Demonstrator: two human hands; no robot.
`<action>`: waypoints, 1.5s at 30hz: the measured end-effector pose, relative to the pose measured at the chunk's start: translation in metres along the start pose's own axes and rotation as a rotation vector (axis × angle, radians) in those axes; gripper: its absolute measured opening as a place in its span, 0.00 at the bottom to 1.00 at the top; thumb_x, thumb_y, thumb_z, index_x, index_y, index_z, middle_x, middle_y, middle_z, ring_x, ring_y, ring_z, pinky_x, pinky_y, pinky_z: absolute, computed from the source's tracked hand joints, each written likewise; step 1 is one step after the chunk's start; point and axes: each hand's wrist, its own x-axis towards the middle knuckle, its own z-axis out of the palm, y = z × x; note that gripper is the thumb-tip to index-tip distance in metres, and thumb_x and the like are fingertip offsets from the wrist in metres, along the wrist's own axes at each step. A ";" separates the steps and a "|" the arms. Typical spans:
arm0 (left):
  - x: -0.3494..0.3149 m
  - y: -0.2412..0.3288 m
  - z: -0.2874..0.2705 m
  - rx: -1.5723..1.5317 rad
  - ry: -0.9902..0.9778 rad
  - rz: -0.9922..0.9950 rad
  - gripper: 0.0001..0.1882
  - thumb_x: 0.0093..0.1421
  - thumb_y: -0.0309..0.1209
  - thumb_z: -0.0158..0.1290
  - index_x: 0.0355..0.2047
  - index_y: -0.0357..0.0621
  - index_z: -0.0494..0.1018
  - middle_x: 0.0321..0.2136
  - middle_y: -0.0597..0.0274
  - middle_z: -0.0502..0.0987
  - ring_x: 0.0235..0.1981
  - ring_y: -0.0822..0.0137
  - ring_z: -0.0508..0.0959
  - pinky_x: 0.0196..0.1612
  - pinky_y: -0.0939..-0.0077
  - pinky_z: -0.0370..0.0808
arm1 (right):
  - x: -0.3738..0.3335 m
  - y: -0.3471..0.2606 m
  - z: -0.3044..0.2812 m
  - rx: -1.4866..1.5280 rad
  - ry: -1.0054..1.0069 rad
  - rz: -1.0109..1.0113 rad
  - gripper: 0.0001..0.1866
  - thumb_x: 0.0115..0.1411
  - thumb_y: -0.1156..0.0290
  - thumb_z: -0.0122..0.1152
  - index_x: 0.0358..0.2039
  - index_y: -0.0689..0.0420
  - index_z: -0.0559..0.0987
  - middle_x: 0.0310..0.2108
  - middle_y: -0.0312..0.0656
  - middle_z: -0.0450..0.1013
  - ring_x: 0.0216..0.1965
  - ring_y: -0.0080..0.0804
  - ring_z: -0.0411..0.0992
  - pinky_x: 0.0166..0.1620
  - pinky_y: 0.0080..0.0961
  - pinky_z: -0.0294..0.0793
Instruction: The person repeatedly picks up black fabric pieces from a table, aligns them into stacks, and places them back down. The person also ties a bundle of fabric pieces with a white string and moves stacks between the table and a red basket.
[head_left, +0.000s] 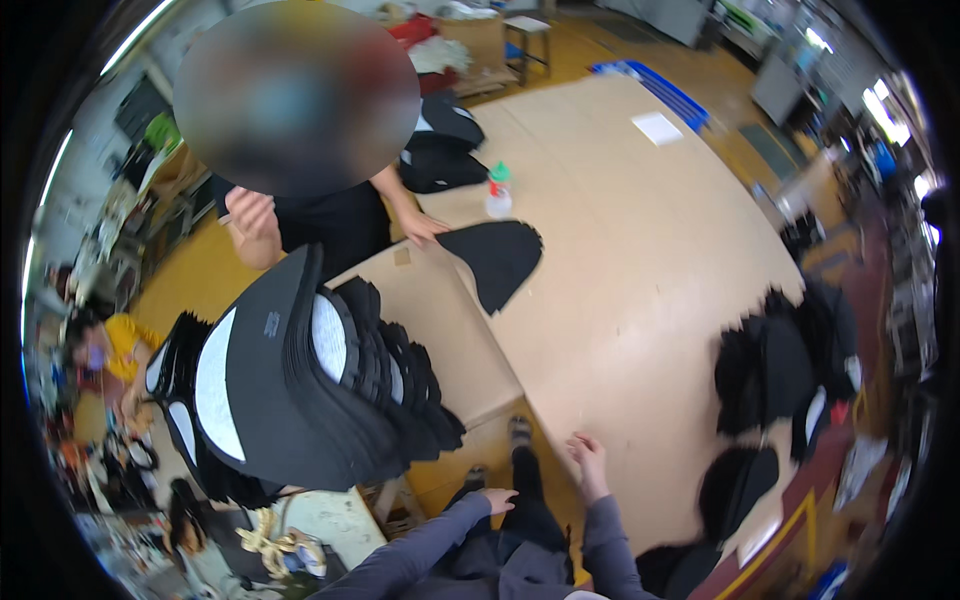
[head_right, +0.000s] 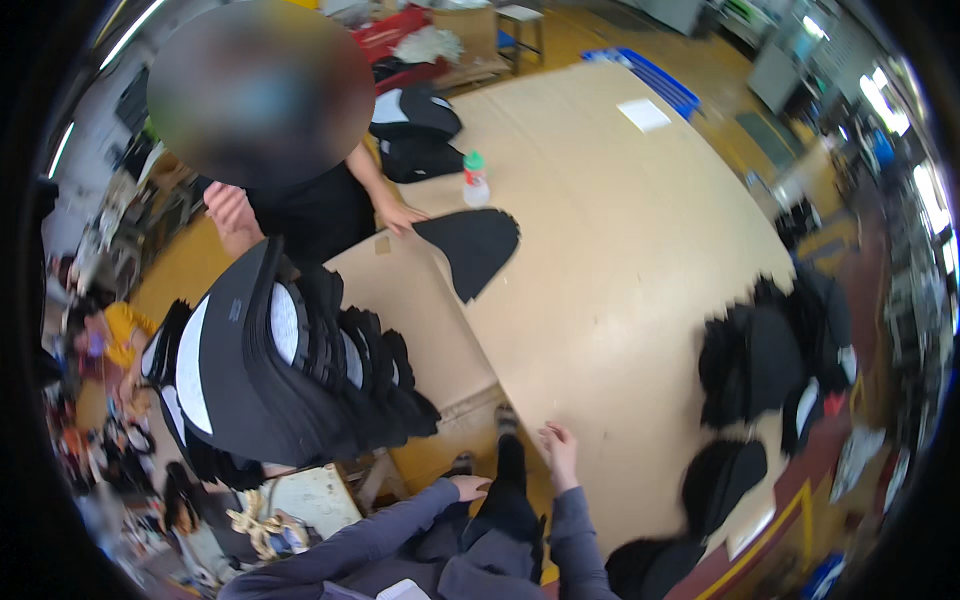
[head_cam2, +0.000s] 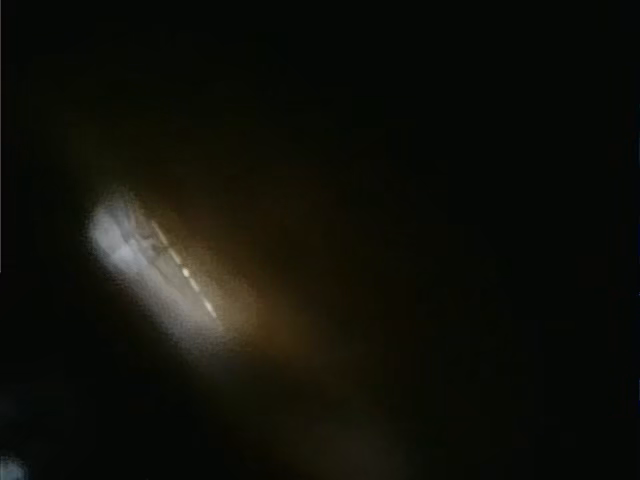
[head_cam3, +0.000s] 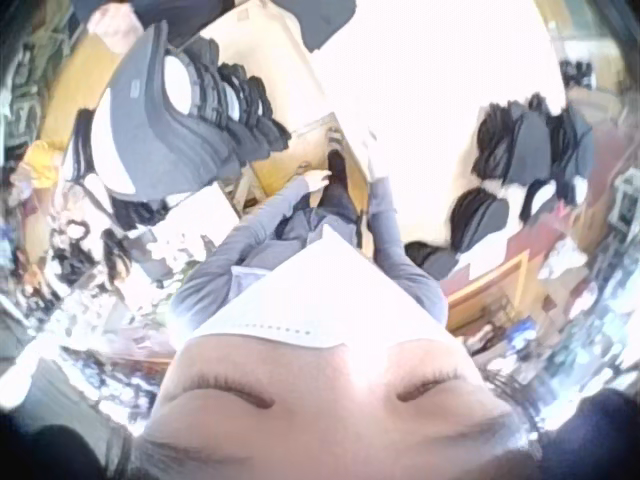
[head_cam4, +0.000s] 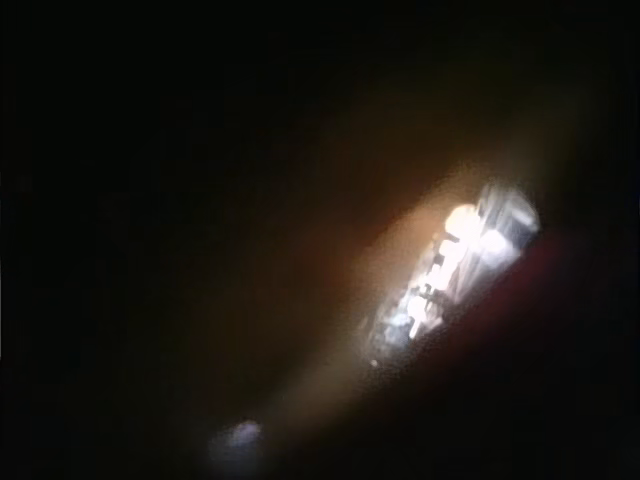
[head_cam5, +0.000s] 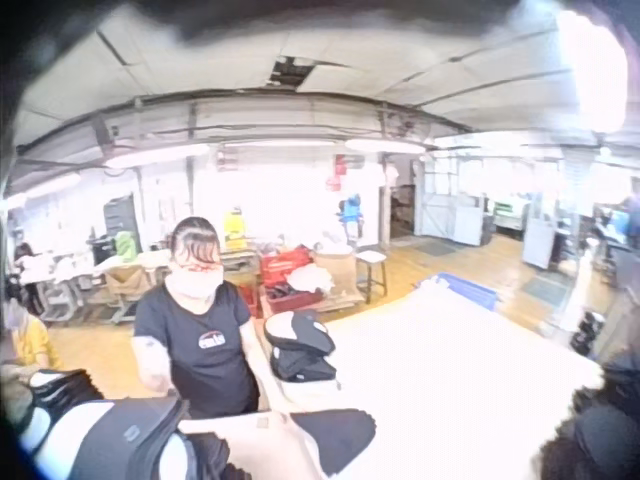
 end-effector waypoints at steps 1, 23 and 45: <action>-0.005 -0.021 0.021 0.099 -0.165 0.010 0.28 0.67 0.47 0.44 0.65 0.52 0.63 0.63 0.57 0.67 0.64 0.50 0.66 0.66 0.53 0.60 | -0.029 0.024 -0.021 0.036 0.045 0.008 0.17 0.65 0.70 0.56 0.52 0.62 0.74 0.39 0.40 0.78 0.37 0.23 0.75 0.41 0.20 0.74; -0.010 0.233 0.058 0.536 0.095 0.619 0.25 0.62 0.43 0.55 0.54 0.40 0.73 0.50 0.43 0.77 0.55 0.47 0.75 0.59 0.60 0.70 | -0.351 0.550 -0.083 0.136 0.971 0.325 0.21 0.63 0.55 0.52 0.40 0.60 0.83 0.35 0.55 0.79 0.38 0.52 0.78 0.43 0.42 0.76; 0.104 0.428 0.300 0.716 0.928 0.433 0.24 0.65 0.43 0.48 0.60 0.54 0.69 0.66 0.63 0.63 0.69 0.60 0.58 0.71 0.53 0.48 | -0.599 0.727 -0.522 1.337 0.752 0.334 0.12 0.65 0.68 0.54 0.48 0.53 0.74 0.35 0.47 0.78 0.26 0.35 0.76 0.22 0.29 0.71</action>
